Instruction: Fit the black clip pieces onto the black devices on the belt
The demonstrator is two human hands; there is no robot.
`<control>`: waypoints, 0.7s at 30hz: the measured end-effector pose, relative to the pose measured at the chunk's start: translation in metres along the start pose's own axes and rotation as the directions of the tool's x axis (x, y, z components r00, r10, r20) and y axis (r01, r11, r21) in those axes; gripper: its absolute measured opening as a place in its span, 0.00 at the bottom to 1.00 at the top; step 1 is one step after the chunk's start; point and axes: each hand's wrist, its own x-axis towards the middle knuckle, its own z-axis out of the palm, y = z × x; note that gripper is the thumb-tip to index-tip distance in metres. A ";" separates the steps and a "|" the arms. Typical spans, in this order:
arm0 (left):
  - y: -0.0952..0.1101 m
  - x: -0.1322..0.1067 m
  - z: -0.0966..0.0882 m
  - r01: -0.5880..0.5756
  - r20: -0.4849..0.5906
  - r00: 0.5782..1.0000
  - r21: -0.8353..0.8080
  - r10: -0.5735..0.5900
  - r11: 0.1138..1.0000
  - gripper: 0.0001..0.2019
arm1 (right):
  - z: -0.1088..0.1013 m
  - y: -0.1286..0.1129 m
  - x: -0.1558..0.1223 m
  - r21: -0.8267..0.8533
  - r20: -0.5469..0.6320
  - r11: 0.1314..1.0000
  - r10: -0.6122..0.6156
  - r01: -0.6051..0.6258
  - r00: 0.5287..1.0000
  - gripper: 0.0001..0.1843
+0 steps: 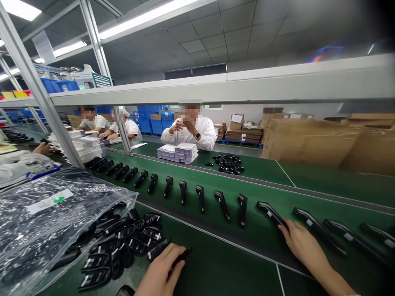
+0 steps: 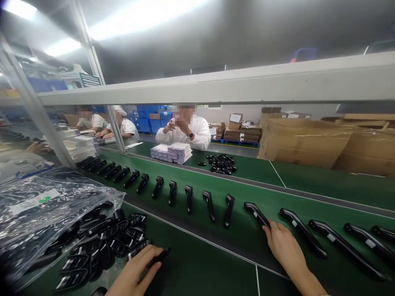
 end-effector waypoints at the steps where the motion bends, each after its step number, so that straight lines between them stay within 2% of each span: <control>1: 0.007 0.001 0.004 0.008 0.003 1.000 -0.069 -0.008 0.998 0.16 | -0.009 -0.005 0.000 -0.050 -0.011 0.999 0.003 -0.004 1.000 0.30; 3: 0.019 0.001 0.010 0.020 0.030 0.999 -0.175 -0.015 0.984 0.15 | -0.031 -0.020 -0.004 -0.114 -0.099 0.992 0.045 -0.056 0.994 0.32; 4: 0.023 0.000 0.013 0.028 0.041 0.999 -0.218 -0.020 0.976 0.15 | -0.044 -0.030 -0.008 -0.090 -0.161 0.991 0.083 -0.099 0.983 0.33; 5: 0.024 -0.001 0.015 0.037 0.056 0.998 -0.261 -0.023 0.965 0.15 | -0.056 -0.043 -0.014 0.000 -0.210 0.991 0.132 -0.136 0.969 0.34; 6: 0.023 -0.003 0.017 0.047 0.077 0.997 -0.309 -0.024 0.950 0.15 | -0.067 -0.058 -0.021 0.162 -0.219 0.975 0.184 -0.150 0.958 0.35; 7: 0.021 -0.005 0.020 0.059 0.097 0.995 -0.363 -0.026 0.930 0.15 | -0.077 -0.076 -0.030 0.384 -0.161 0.914 0.208 -0.133 0.965 0.35; 8: 0.017 -0.007 0.022 0.073 0.112 0.993 -0.420 -0.028 0.905 0.15 | -0.086 -0.096 -0.038 0.633 -0.055 0.769 0.164 -0.093 0.985 0.36; 9: 0.013 -0.009 0.024 0.085 0.123 0.992 -0.480 -0.029 0.873 0.16 | -0.094 -0.117 -0.047 0.842 0.022 0.538 0.038 -0.039 0.999 0.39; 10: 0.010 -0.010 0.027 0.092 0.127 0.992 -0.536 -0.028 0.839 0.16 | -0.099 -0.138 -0.056 0.965 0.032 0.264 -0.126 0.003 0.992 0.41; 11: 0.007 -0.010 0.029 0.097 0.124 0.992 -0.584 -0.029 0.806 0.17 | -0.103 -0.159 -0.063 0.999 -0.032 0.007 -0.273 0.035 0.962 0.42; 12: 0.006 -0.011 0.031 0.098 0.118 0.993 -0.621 -0.032 0.778 0.17 | -0.106 -0.178 -0.069 0.979 -0.118 -0.199 -0.361 0.047 0.925 0.42; 13: 0.006 -0.011 0.032 0.095 0.112 0.993 -0.648 -0.029 0.756 0.17 | -0.108 -0.195 -0.072 0.940 -0.187 -0.338 -0.406 0.043 0.894 0.43; 14: 0.008 -0.011 0.032 0.087 0.107 0.994 -0.667 -0.021 0.740 0.18 | -0.108 -0.209 -0.074 0.908 -0.232 -0.417 -0.428 0.036 0.874 0.43; 15: 0.011 -0.011 0.030 0.076 0.102 0.995 -0.679 -0.008 0.730 0.17 | -0.108 -0.219 -0.074 0.892 -0.247 -0.451 -0.434 0.028 0.867 0.42; 17: 0.017 -0.012 0.026 0.050 0.079 0.997 -0.687 0.006 0.725 0.16 | -0.108 -0.231 -0.071 0.908 -0.222 -0.418 -0.440 0.020 0.870 0.42; 19: 0.024 -0.015 0.022 0.032 0.039 0.999 -0.687 -0.007 0.726 0.14 | -0.107 -0.235 -0.067 0.955 -0.164 -0.295 -0.439 0.030 0.883 0.38; 21: 0.029 -0.017 0.019 0.021 0.006 1.000 -0.695 -0.024 0.719 0.13 | -0.107 -0.236 -0.068 0.990 -0.064 -0.141 -0.435 0.002 0.898 0.22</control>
